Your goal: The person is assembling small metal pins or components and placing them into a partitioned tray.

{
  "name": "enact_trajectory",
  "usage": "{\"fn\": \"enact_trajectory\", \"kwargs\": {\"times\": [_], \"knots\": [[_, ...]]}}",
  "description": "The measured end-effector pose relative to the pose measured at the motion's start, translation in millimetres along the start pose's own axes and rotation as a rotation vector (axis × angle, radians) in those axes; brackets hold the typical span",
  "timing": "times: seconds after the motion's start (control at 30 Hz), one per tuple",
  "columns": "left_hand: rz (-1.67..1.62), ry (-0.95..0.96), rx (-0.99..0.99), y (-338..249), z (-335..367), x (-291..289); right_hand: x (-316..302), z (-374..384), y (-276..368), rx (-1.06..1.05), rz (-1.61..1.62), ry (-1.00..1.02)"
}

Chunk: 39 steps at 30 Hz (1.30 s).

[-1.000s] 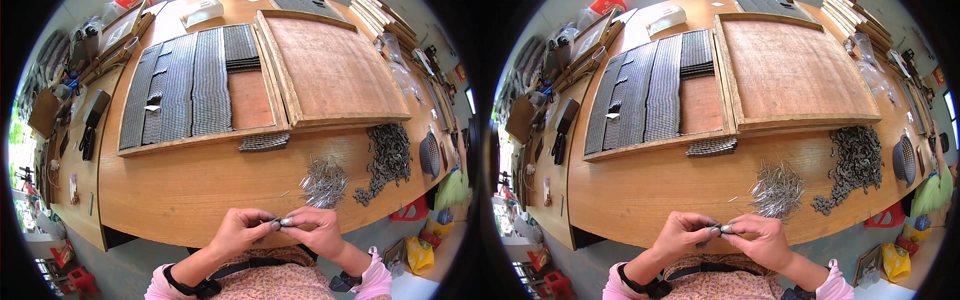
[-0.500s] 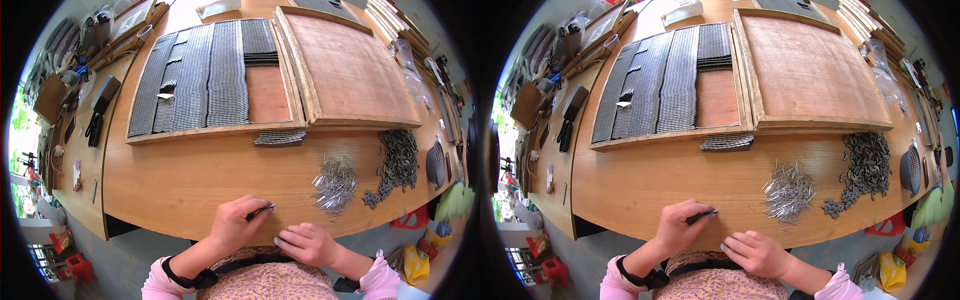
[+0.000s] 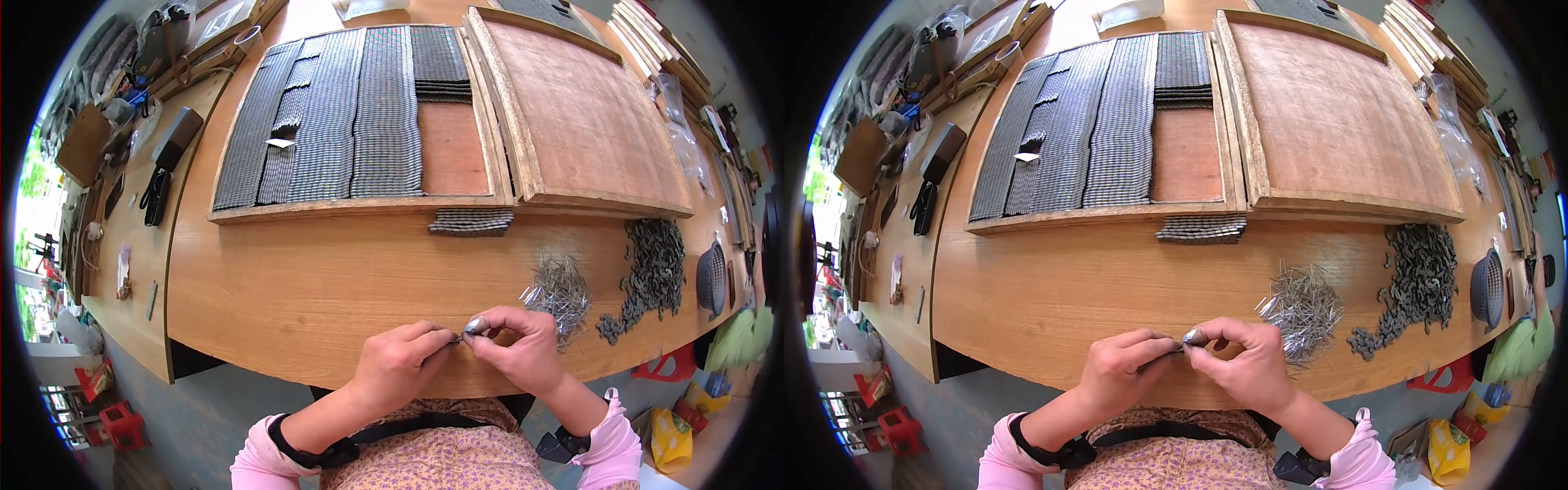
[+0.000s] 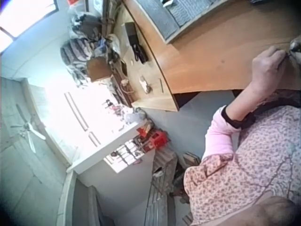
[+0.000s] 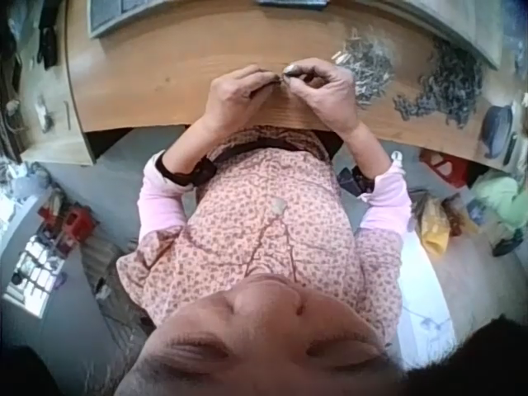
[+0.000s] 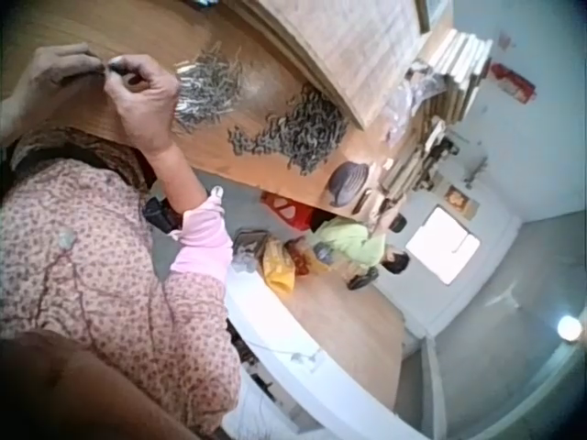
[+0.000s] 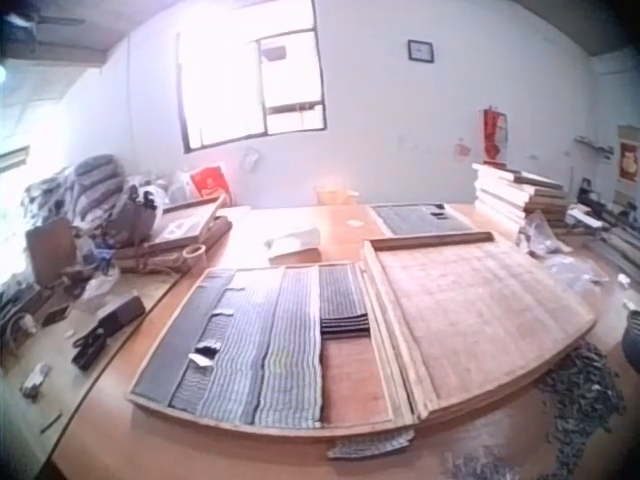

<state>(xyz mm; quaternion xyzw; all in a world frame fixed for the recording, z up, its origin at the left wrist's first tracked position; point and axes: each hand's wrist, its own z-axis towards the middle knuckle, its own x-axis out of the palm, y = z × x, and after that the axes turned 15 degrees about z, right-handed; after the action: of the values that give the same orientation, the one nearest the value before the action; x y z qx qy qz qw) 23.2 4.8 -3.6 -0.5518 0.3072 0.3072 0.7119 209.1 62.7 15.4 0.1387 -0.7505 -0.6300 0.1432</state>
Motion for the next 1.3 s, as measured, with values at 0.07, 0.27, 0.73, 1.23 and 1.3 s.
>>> {"fn": "enact_trajectory", "kwargs": {"times": [0.07,0.27,0.73,1.23,1.3], "knots": [[0.003,0.0,0.01,0.2,0.1,0.6,0.8,0.1,4.4,0.091,0.024,-0.001],[0.031,0.029,0.009,1.2,-1.1,-0.4,-5.0,6.9,-3.3,-0.616,-0.456,0.228],[-0.686,0.31,-0.308,11.9,37.7,-15.1,-24.7,21.9,13.7,-0.548,-0.452,0.26],[0.311,-0.081,0.243,33.0,144.5,-20.6,-51.3,48.7,18.5,-0.591,-0.495,-0.068],[0.277,0.043,0.236,41.4,164.0,-6.1,-59.0,28.1,19.5,-0.555,-0.498,-0.079]]}}
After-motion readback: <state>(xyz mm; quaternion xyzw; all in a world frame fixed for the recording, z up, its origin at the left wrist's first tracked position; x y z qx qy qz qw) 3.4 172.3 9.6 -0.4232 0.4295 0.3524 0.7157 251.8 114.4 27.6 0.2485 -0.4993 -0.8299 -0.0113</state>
